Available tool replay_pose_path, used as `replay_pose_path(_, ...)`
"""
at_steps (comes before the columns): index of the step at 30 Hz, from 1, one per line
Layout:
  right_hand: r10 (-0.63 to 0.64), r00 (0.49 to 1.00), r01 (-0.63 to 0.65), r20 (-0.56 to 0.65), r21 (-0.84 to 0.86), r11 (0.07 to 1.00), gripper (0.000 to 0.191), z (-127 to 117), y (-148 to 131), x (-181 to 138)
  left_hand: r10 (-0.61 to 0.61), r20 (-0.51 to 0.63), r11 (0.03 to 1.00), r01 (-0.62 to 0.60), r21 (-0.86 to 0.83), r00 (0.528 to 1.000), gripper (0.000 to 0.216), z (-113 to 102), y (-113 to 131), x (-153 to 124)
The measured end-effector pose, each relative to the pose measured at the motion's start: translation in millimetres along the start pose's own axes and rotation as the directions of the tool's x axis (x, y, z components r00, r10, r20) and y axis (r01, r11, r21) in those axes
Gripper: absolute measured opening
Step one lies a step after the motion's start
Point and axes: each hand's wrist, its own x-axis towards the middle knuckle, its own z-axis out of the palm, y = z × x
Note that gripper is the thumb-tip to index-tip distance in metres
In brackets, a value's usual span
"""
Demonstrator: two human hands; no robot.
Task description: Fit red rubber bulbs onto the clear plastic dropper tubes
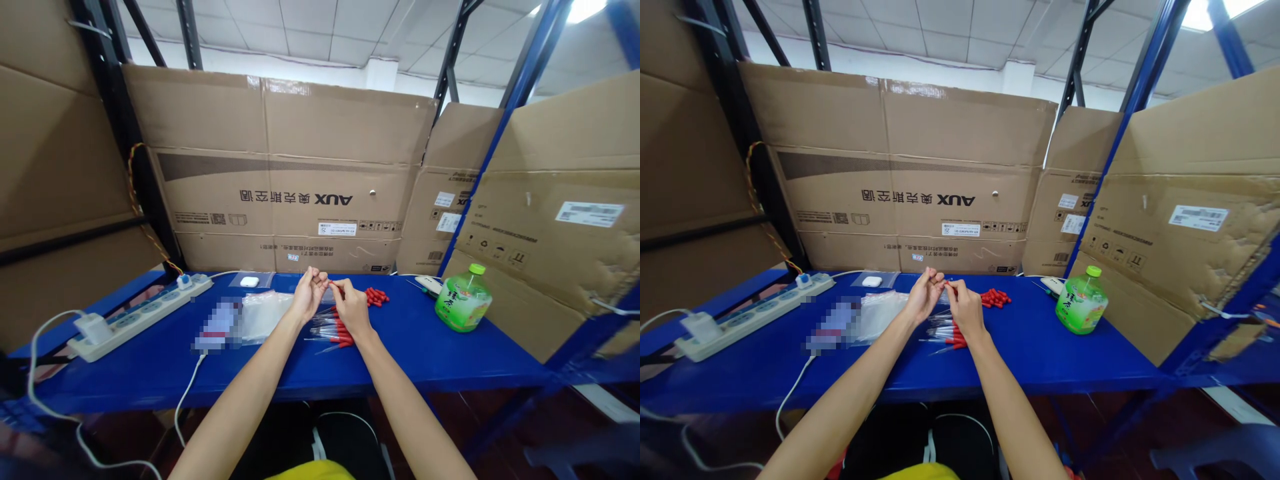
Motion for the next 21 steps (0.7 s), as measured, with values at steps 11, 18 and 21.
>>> replay_pose_path(11, 0.002, 1.0, -0.002, -0.005, 0.048, 0.999, 0.021, -3.6, -1.5, -0.1, 0.007, 0.078, 0.994, -0.016, 0.111, 0.997, 0.032, -1.5, -4.0, -3.1)
replay_pose_path(18, 0.095, 0.995, -0.088, -0.008, 0.299, 0.95, 0.017, -2.1, 1.0, 2.2, 0.035, 0.066, 0.995, -0.041, 0.091, 0.997, 0.032, 3.3, -2.9, -5.7)
replay_pose_path(21, 0.11, 0.994, -0.098, -0.015, 0.351, 0.931, 0.015, -3.3, 1.3, 2.3, 0.053, 0.096, 0.99, -0.065, 0.125, 0.994, 0.03, 3.2, -1.5, -6.6)
